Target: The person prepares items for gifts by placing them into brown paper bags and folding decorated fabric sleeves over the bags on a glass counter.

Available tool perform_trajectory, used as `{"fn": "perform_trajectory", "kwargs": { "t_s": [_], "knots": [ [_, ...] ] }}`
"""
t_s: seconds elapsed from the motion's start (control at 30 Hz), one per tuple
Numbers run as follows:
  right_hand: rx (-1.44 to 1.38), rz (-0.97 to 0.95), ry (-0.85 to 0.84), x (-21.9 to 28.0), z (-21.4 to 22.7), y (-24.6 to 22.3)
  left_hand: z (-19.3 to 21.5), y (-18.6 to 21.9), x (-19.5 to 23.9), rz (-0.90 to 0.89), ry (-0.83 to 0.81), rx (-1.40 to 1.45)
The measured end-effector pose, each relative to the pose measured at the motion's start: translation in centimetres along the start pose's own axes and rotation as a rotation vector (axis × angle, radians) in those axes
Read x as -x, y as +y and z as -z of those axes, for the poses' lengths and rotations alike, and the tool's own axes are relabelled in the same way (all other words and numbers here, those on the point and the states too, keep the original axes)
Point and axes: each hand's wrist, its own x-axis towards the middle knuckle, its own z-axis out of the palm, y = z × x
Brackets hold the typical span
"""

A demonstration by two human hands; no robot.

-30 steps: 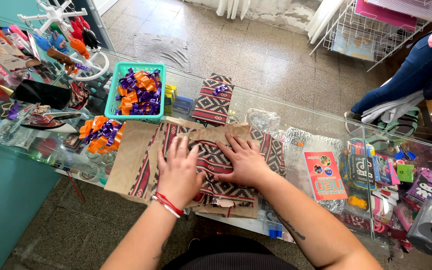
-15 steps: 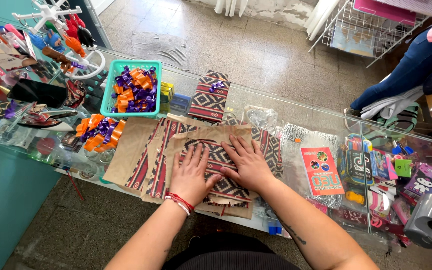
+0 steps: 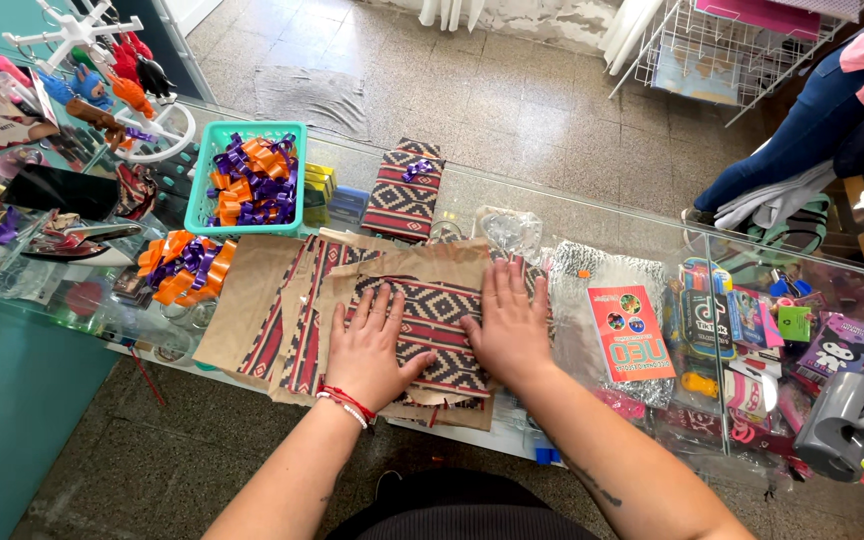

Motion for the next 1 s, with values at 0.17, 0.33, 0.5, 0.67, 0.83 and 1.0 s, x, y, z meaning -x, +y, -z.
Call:
{"fn": "perform_trajectory", "kwargs": {
  "t_s": [0.17, 0.33, 0.5, 0.67, 0.83, 1.0],
  "knots": [
    [-0.068, 0.330, -0.032, 0.9, -0.5, -2.9, -2.3, -0.6, -0.4, -0.016, 0.068, -0.040],
    [-0.146, 0.489, 0.004, -0.3, -3.5, -2.2, -4.5, -1.4, -0.7, -0.050, 0.224, -0.067],
    [-0.176, 0.374, 0.015, 0.2, -2.4, -1.3, -3.4, -1.1, -0.6, -0.030, 0.208, -0.032],
    [-0.170, 0.287, 0.025, 0.9, -2.7, 0.8, -2.1, -0.8, -0.6, 0.035, 0.117, -0.004],
    [-0.142, 0.249, 0.089, 2.2, -3.3, 3.2, 0.0, -0.8, -0.8, 0.092, -0.006, 0.041],
    [-0.105, 0.206, 0.107, 3.9, -4.2, 5.1, 1.4, -0.6, -1.1, 0.161, -0.130, 0.060]
  ]
}}
